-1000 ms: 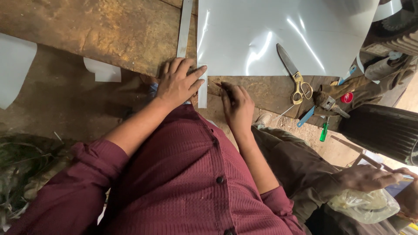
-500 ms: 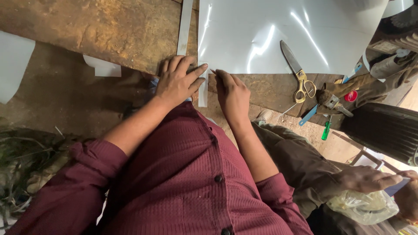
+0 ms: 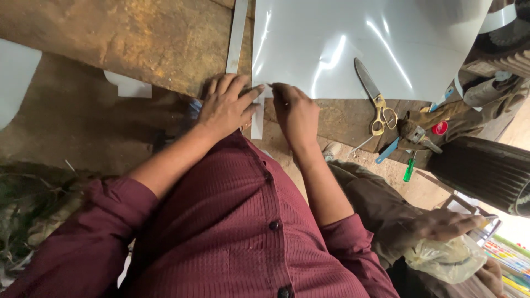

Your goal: The person lays a white plastic sheet on a workbench, positions a steel ruler on it, and marks lines with a pen. They then cut the sheet with scissors, reposition the ruler, and press tape strips along the sheet's edge.

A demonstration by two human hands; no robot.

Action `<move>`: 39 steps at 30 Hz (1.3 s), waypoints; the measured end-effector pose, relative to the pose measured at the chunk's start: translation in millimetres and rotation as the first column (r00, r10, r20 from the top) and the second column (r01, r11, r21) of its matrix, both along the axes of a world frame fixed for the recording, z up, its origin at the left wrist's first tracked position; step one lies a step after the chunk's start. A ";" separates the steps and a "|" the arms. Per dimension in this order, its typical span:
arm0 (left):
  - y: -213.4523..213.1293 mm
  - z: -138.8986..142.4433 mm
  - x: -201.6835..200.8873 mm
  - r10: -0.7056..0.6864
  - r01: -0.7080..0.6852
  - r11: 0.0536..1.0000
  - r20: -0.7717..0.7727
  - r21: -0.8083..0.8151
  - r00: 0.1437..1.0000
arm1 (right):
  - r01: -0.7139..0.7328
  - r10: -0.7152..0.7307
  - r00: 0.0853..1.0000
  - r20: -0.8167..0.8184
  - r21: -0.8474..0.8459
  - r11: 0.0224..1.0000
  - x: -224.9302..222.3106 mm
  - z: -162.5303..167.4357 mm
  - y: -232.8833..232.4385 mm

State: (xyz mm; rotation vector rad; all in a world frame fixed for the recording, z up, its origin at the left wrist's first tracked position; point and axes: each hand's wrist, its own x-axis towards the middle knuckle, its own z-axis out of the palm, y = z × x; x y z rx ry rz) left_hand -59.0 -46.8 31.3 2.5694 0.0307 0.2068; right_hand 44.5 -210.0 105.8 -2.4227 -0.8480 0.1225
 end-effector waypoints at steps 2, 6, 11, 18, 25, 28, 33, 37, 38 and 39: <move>2.1 2.4 3.2 -0.009 0.008 1.000 0.039 0.015 0.999 | 0.105 -0.094 0.990 -0.101 0.108 0.989 10.2 -6.8 2.1; 14.0 3.3 25.3 0.006 -0.007 1.000 0.057 0.014 0.998 | 0.304 -0.158 0.911 -0.382 0.361 0.882 35.3 -34.0 13.5; 54.7 -7.9 98.0 0.058 -0.060 0.998 0.069 0.027 0.996 | 0.338 -0.091 0.874 -0.477 0.464 0.819 49.1 -64.1 12.1; 108.1 -18.0 171.8 0.125 -0.178 0.972 0.298 0.154 0.946 | 0.370 -0.066 0.839 -0.540 0.477 0.798 50.4 -74.6 8.8; 116.0 -25.6 181.3 0.127 -0.166 0.981 0.313 0.102 0.941 | 0.423 -0.066 0.787 -0.613 0.459 0.782 55.0 -80.8 7.6; 116.5 -26.1 182.4 0.135 -0.184 0.975 0.320 0.126 0.938 | 0.425 -0.062 0.779 -0.624 0.453 0.783 54.9 -80.8 6.7; 117.0 -23.6 182.6 0.144 -0.185 0.975 0.289 0.121 0.947 | 0.400 -0.081 0.803 -0.591 0.432 0.808 57.3 -75.3 10.2; 117.6 -22.9 182.5 0.140 -0.172 0.980 0.265 0.103 0.954 | 0.415 -0.112 0.797 -0.594 0.403 0.816 57.9 -64.7 18.0; 117.5 -23.3 182.5 0.141 -0.172 0.980 0.258 0.101 0.956 | 0.423 -0.128 0.793 -0.596 0.386 0.820 58.2 -61.4 20.9; 117.6 -23.9 182.5 0.143 -0.173 0.980 0.251 0.100 0.957 | 0.429 -0.142 0.789 -0.598 0.370 0.824 59.5 -58.2 24.6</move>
